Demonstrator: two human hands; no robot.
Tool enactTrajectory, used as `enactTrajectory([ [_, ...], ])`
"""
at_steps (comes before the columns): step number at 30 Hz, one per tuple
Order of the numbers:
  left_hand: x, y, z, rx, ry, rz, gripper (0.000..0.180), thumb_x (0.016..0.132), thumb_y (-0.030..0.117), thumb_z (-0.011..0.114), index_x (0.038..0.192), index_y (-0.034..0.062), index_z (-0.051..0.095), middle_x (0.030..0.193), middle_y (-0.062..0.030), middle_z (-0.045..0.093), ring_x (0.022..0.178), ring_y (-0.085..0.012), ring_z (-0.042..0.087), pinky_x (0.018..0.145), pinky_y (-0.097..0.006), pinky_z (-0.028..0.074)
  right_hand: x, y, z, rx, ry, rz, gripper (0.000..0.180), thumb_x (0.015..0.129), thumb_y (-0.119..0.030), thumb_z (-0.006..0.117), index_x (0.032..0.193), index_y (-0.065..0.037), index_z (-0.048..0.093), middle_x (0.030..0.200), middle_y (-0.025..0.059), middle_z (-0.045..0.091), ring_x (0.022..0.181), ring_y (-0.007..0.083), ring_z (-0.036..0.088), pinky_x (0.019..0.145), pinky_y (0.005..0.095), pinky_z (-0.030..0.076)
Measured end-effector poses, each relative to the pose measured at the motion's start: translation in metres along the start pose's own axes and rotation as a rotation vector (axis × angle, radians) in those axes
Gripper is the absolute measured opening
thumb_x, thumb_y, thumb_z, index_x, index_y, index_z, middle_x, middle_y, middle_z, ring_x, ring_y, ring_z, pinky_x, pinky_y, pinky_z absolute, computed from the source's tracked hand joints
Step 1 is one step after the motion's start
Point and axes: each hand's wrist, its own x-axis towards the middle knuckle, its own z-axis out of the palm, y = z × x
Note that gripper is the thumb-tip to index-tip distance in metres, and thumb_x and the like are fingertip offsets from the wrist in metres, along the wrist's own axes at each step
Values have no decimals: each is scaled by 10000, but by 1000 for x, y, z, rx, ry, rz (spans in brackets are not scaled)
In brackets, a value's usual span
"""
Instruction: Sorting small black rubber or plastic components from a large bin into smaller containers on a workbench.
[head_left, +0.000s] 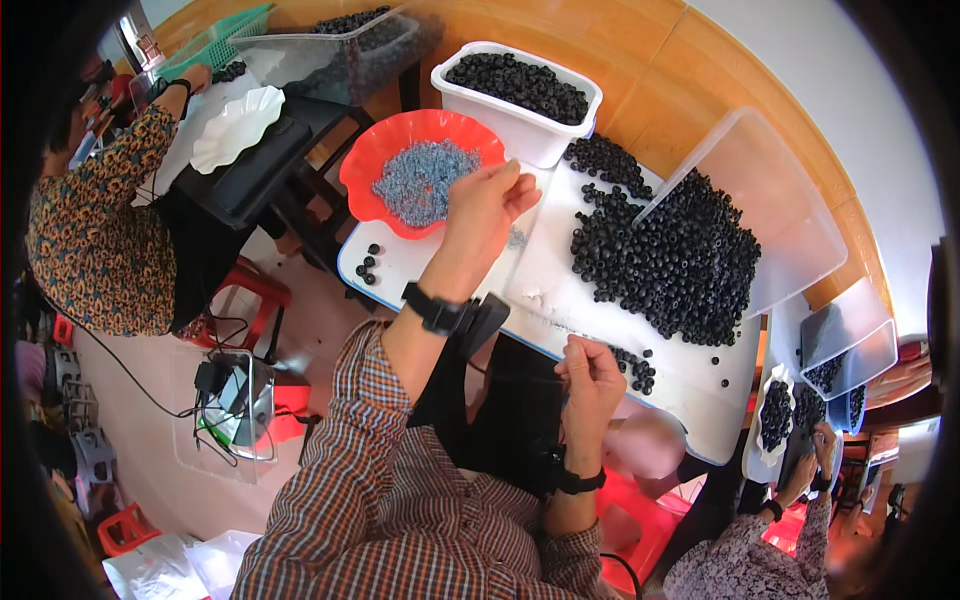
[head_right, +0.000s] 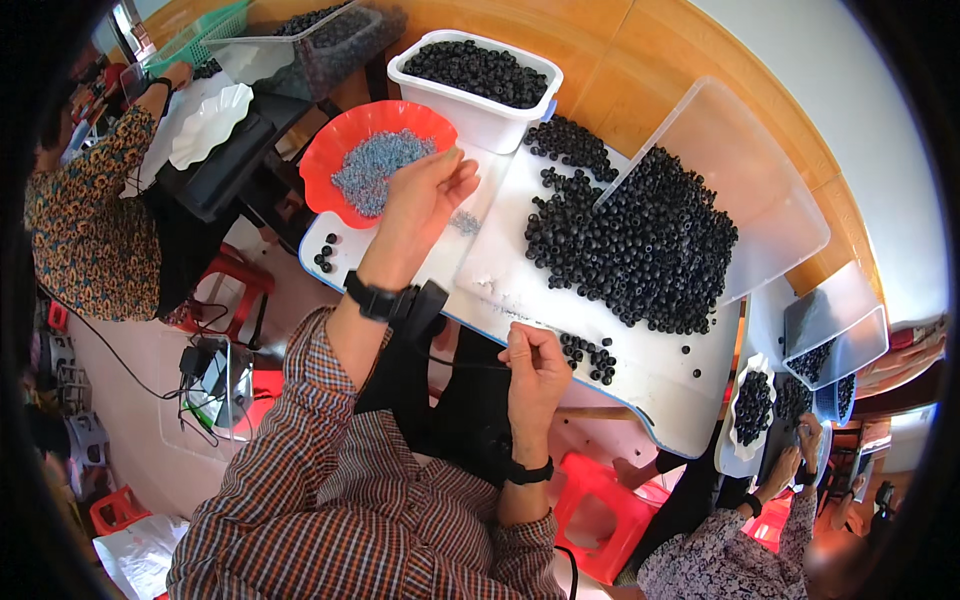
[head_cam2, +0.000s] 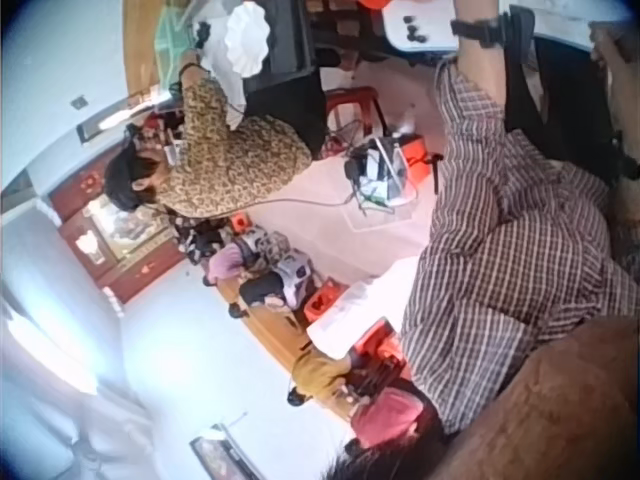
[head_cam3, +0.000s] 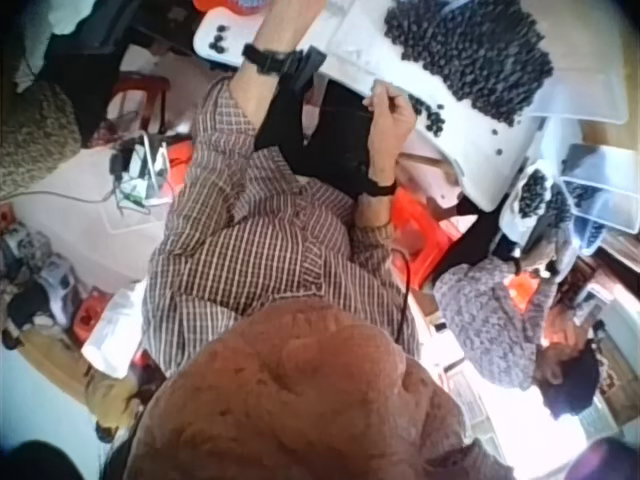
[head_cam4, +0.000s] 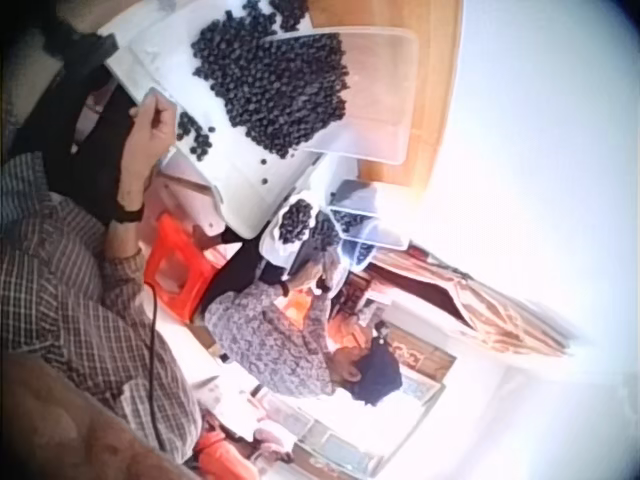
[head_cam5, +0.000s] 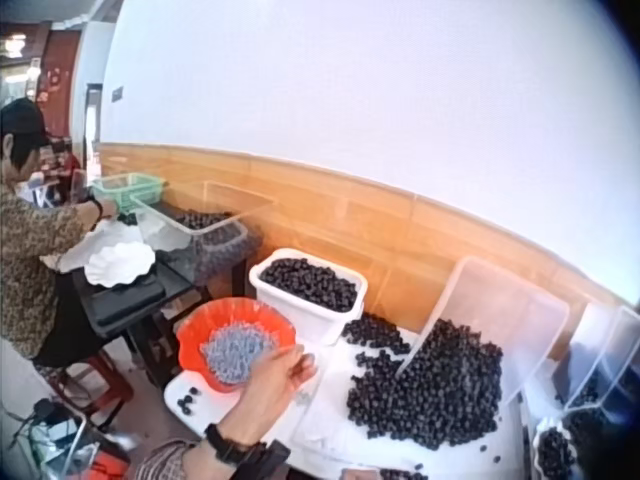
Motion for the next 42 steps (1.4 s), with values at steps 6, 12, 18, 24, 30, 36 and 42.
enactTrajectory([
  [6, -62, -5, -30, 521, 99, 63, 154, 906, 123, 646, 988, -6, 666, 805, -25, 655, 647, -59, 568, 575, -212, 478, 1, 6, -16, -16, 98, -39, 106, 923, -98, 636, 970, -7, 664, 757, 1, 605, 637, 49, 542, 573, 184, 416],
  [12, -54, -38, -65, 1346, 31, 588, 171, 817, 47, 653, 982, 25, 688, 789, -134, 653, 688, -246, 620, 627, -345, 495, -7, 12, -13, -92, 9, -10, 97, 917, -97, 645, 950, -6, 659, 756, -5, 598, 636, 49, 536, 572, 186, 417],
  [18, -43, -42, -49, 1715, -16, 557, 278, 782, -13, 578, 1035, 50, 674, 902, -182, 597, 848, -353, 601, 742, -429, 484, -9, 10, -6, -89, -33, 8, 87, 914, -84, 645, 939, -1, 649, 758, -10, 598, 647, 53, 542, 591, 188, 440],
  [24, -49, -42, -63, 1631, -39, 523, 255, 777, -17, 560, 1003, 36, 668, 934, -196, 575, 833, -345, 595, 738, -432, 477, -8, 19, -7, -109, -47, 15, 85, 911, -80, 648, 938, 0, 644, 768, 2, 612, 642, 60, 547, 593, 191, 453],
  [30, -68, -30, -70, 1488, -35, 565, 226, 766, -50, 573, 970, -4, 661, 921, -190, 568, 807, -335, 590, 706, -395, 476, -7, 22, -5, -106, -54, -2, 77, 908, -71, 648, 927, 3, 641, 765, 7, 612, 634, 63, 546, 587, 192, 452],
  [36, -85, -24, -76, 1457, -43, 571, 207, 786, -40, 578, 967, -12, 673, 941, -178, 573, 776, -322, 597, 687, -372, 480, -7, 28, -1, -144, -41, -63, 61, 900, -57, 651, 906, 3, 637, 750, 13, 603, 629, 65, 544, 577, 196, 444],
  [42, -92, -29, -72, 1516, -164, 663, 182, 764, -1, 665, 945, -6, 682, 972, -164, 556, 910, -324, 554, 768, -382, 468, -7, 33, 0, -244, -29, -149, 45, 881, -31, 659, 892, 7, 637, 740, 20, 589, 617, 67, 533, 569, 204, 429],
])
